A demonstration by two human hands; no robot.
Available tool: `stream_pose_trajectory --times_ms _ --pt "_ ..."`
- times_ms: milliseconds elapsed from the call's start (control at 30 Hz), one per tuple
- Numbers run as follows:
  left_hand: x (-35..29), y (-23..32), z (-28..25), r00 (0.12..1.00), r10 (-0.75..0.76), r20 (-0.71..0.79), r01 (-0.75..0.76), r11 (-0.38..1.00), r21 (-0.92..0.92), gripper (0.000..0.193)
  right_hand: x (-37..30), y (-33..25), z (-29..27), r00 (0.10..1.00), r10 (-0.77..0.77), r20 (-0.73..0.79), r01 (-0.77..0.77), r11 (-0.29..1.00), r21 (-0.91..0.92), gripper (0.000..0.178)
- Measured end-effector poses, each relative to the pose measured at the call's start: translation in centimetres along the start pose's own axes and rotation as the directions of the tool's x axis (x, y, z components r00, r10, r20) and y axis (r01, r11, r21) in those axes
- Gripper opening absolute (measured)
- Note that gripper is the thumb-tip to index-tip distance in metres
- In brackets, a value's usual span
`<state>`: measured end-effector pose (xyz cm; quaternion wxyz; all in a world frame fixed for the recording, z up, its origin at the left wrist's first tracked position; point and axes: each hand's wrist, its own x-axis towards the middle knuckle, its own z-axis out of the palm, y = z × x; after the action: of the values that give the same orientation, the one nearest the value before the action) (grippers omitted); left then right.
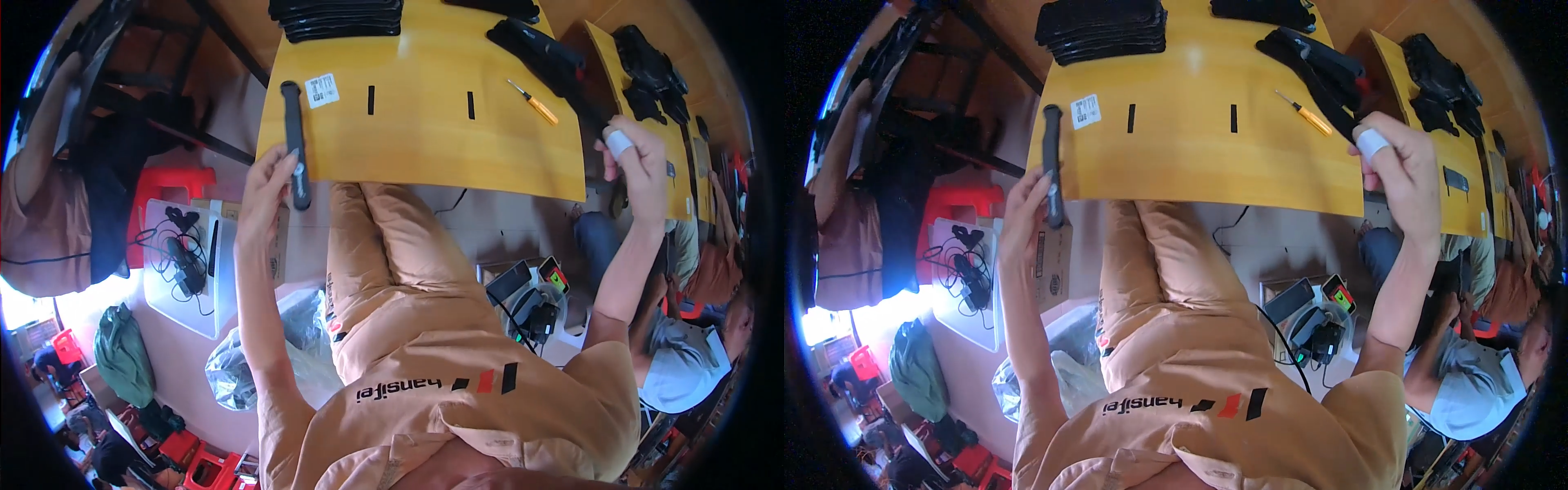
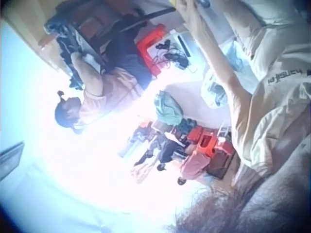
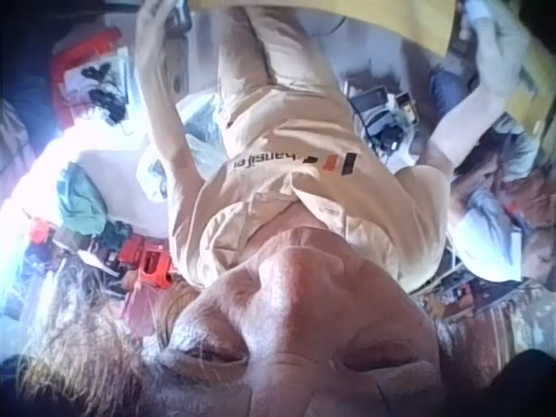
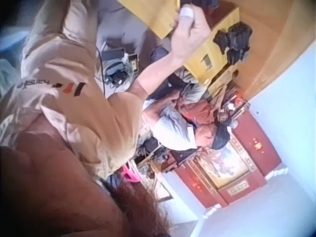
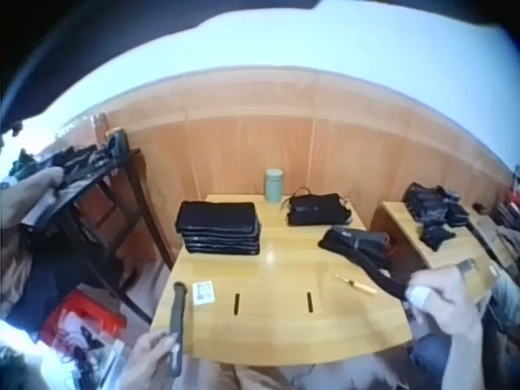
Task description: Assembling plastic strap components by inserting small pins using a screwdriver.
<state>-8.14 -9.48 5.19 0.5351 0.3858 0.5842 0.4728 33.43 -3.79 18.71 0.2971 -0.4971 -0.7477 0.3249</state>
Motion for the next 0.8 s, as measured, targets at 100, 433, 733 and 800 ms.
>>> stream_pose_trajectory --times_ms 100,433,733,800 --pt "2.9 -1.5 0.3 0.998 -0.008 -0.068 0.004 0.999 -0.05 0.028 0.1 0.3 1.9 0.988 -0.019 -0.154 0.01 0.998 -0.059 0.019" --pt "4.9 -3.2 1.6 0.962 0.111 -0.249 -0.022 0.942 0.335 0.036 1.0 3.4 2.9 0.987 0.004 -0.159 0.029 0.978 0.208 0.021" --pt "3.9 -2.3 2.6 0.908 0.257 -0.329 -0.08 0.88 0.467 0.033 0.8 2.5 4.7 0.999 0.044 0.009 -0.044 0.894 0.447 0.018" --pt "3.5 -1.2 3.2 0.892 0.311 -0.328 -0.087 0.83 0.552 0.032 0.4 1.7 4.5 0.999 0.036 0.009 -0.036 0.897 0.441 0.019"
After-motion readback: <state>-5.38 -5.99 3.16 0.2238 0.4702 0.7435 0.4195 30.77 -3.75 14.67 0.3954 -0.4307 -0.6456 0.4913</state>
